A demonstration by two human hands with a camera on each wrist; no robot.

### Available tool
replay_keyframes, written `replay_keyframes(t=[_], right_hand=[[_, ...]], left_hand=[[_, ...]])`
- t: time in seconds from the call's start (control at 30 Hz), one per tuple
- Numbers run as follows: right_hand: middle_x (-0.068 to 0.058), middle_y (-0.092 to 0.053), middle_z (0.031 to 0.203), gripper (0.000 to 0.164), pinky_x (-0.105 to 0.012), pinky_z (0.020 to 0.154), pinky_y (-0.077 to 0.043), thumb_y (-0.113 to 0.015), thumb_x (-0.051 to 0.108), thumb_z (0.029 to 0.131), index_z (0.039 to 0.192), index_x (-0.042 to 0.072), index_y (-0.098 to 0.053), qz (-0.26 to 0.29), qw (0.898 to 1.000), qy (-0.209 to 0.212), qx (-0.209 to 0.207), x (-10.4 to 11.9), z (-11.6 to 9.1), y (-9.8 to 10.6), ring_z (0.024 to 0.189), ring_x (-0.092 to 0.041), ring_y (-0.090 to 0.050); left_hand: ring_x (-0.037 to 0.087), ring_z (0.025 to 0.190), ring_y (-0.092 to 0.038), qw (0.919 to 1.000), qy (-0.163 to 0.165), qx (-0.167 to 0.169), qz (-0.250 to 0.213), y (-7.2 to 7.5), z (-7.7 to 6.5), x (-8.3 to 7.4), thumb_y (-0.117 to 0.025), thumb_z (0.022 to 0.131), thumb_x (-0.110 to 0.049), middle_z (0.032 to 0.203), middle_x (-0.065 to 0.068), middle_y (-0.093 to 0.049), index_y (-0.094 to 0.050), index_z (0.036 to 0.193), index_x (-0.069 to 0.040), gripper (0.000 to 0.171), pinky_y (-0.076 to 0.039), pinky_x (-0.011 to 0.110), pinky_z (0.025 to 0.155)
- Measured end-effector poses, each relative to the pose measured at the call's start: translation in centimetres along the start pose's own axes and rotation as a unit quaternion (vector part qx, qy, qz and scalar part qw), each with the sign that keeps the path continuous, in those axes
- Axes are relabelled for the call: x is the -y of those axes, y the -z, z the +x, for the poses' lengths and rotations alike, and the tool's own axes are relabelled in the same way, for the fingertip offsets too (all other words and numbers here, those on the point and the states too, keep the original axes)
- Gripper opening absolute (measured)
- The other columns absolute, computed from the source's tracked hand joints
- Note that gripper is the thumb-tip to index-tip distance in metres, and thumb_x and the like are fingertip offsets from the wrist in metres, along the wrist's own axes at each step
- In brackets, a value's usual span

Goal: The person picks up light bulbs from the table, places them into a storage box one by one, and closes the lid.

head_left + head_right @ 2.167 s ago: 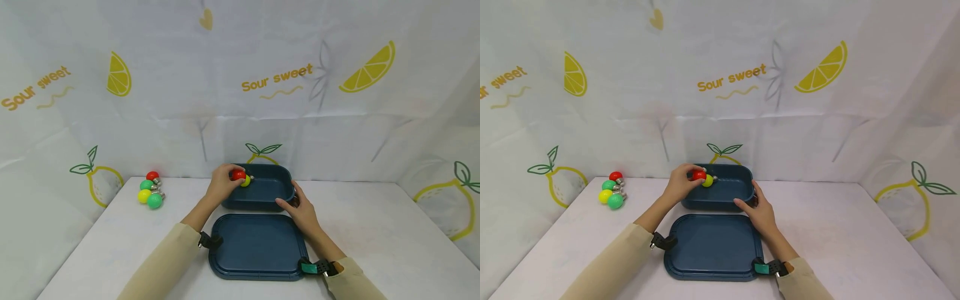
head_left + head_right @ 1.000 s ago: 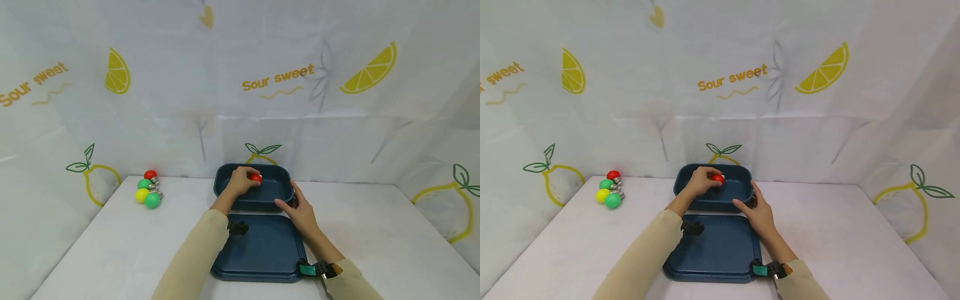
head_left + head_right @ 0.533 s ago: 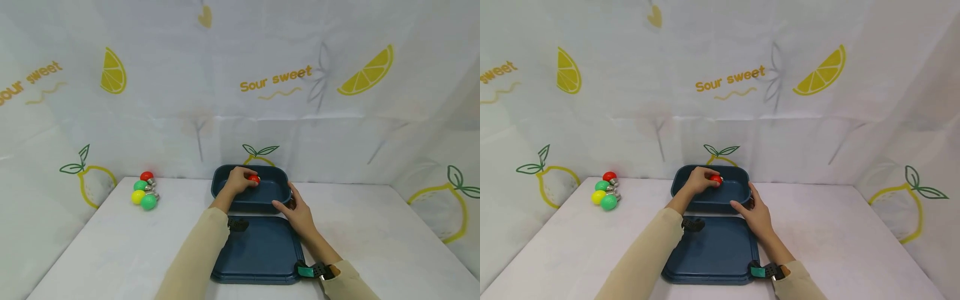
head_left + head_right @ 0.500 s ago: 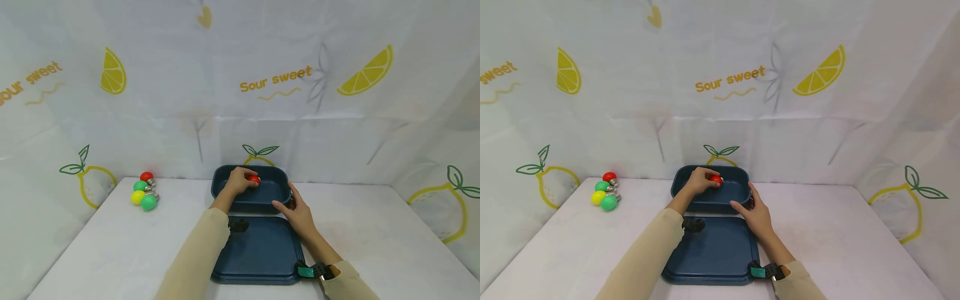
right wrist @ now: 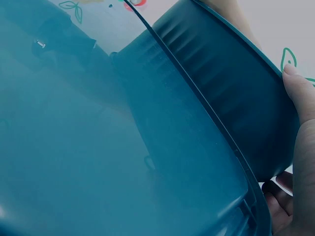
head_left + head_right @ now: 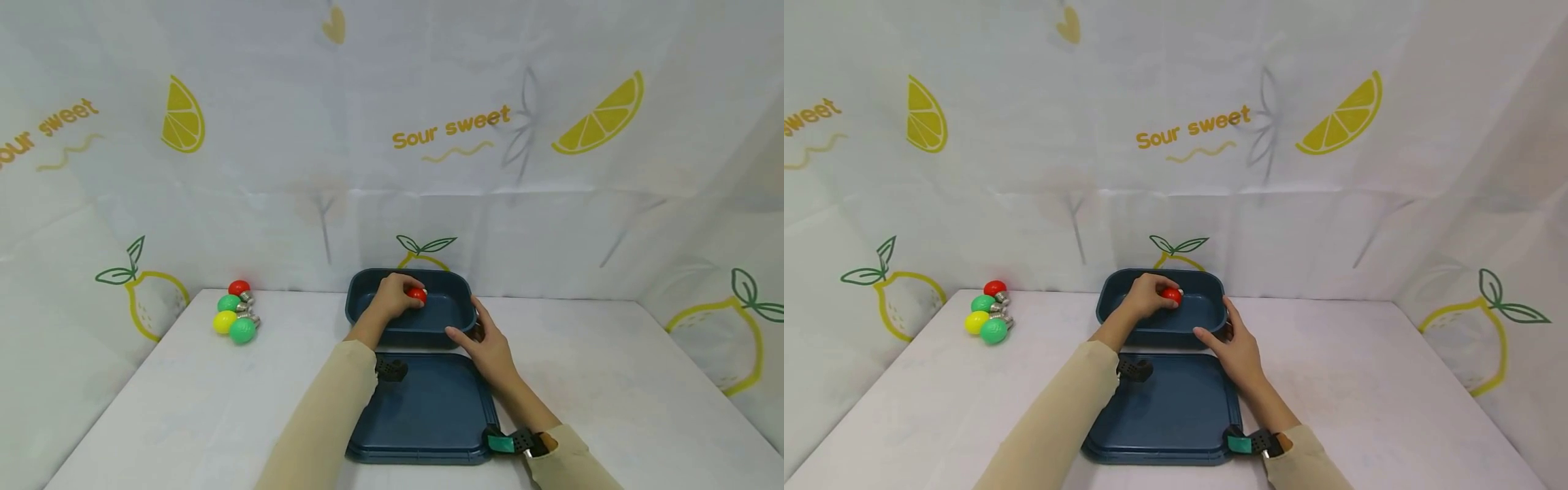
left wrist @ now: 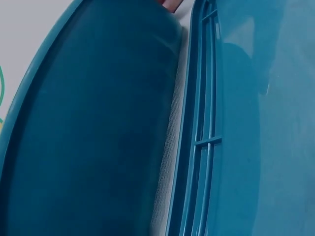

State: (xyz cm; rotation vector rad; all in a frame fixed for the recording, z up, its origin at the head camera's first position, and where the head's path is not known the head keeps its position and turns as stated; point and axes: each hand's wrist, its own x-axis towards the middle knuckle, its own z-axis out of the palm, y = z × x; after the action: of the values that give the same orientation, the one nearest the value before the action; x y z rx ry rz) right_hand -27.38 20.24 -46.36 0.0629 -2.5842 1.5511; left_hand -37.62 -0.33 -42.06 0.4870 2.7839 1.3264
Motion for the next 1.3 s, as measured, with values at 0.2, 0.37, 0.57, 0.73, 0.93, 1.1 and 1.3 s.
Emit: replay_keyframes(t=[0.2,0.37,0.57,0.73,0.93,1.1,1.3], right_hand=[[-0.021,-0.040,0.159,0.092,-0.052,0.111,-0.046,-0.071,0.048,0.092,0.163,0.027,-0.016,0.001,1.000,0.000,0.002,-0.1,0.1,-0.3,0.140,-0.037,-0.051],[-0.021,-0.042,0.158,0.092,-0.052,0.111,-0.047,-0.071,0.047,0.092,0.163,0.026,-0.017,0.005,1.000,-0.001,0.001,0.0,0.0,-0.5,0.139,-0.036,-0.053],[-0.023,-0.044,0.156,0.091,-0.052,0.111,-0.047,-0.072,0.045,0.093,0.163,0.025,-0.017,0.005,1.000,0.006,0.003,0.1,-0.1,-0.7,0.138,-0.037,-0.053],[-0.023,-0.043,0.157,0.091,-0.052,0.111,-0.046,-0.071,0.043,0.093,0.163,0.026,-0.017,0.005,1.000,0.013,0.002,0.0,0.0,-0.9,0.140,-0.036,-0.052],[-0.023,-0.044,0.156,0.090,-0.051,0.112,-0.046,-0.071,0.041,0.093,0.163,0.026,-0.017,0.009,1.000,0.019,0.005,-0.1,0.1,-1.1,0.140,-0.036,-0.051],[-0.023,-0.043,0.157,0.090,-0.052,0.112,-0.046,-0.071,0.044,0.093,0.163,0.025,-0.017,0.005,1.000,0.015,0.007,-0.1,0.0,-0.9,0.140,-0.037,-0.052],[-0.023,-0.038,0.160,0.091,-0.051,0.112,-0.045,-0.069,0.046,0.094,0.164,0.024,-0.015,-0.013,1.000,0.012,-0.001,-0.1,0.0,0.0,0.142,-0.038,-0.049]], left_hand=[[0.026,0.110,-0.065,0.9995,-0.008,0.005,0.031,0.1,0.0,0.2,-0.081,0.085,-0.012,0.120,0.011,-0.073,-0.074,0.117,-0.009,0.033,-0.054,0.040,0.101],[0.026,0.108,-0.064,0.9982,-0.022,0.010,0.055,0.1,-0.2,0.4,-0.082,0.084,-0.011,0.120,0.011,-0.072,-0.074,0.115,-0.010,0.033,-0.053,0.042,0.101],[0.026,0.108,-0.064,0.9981,-0.019,0.010,0.058,0.2,-0.4,0.5,-0.083,0.082,-0.010,0.119,0.011,-0.072,-0.075,0.114,-0.010,0.032,-0.054,0.042,0.100],[0.026,0.109,-0.065,0.9981,-0.028,0.009,0.054,0.5,-0.4,0.7,-0.085,0.081,-0.013,0.120,0.010,-0.072,-0.074,0.118,-0.010,0.038,-0.054,0.041,0.100],[0.026,0.121,-0.065,0.9992,-0.031,-0.003,0.023,1.0,-0.7,0.6,-0.082,0.084,-0.014,0.128,0.009,-0.071,-0.072,0.125,-0.012,0.042,-0.052,0.041,0.105],[0.027,0.124,-0.063,0.9989,-0.038,-0.028,0.002,2.3,-1.6,-0.3,-0.077,0.090,-0.018,0.132,0.009,-0.069,-0.069,0.128,-0.011,0.039,-0.051,0.044,0.107],[0.030,0.123,-0.064,0.9956,-0.079,-0.050,-0.009,5.3,-3.3,-2.0,-0.075,0.092,-0.021,0.133,0.010,-0.068,-0.067,0.131,-0.008,0.042,-0.053,0.045,0.104]])
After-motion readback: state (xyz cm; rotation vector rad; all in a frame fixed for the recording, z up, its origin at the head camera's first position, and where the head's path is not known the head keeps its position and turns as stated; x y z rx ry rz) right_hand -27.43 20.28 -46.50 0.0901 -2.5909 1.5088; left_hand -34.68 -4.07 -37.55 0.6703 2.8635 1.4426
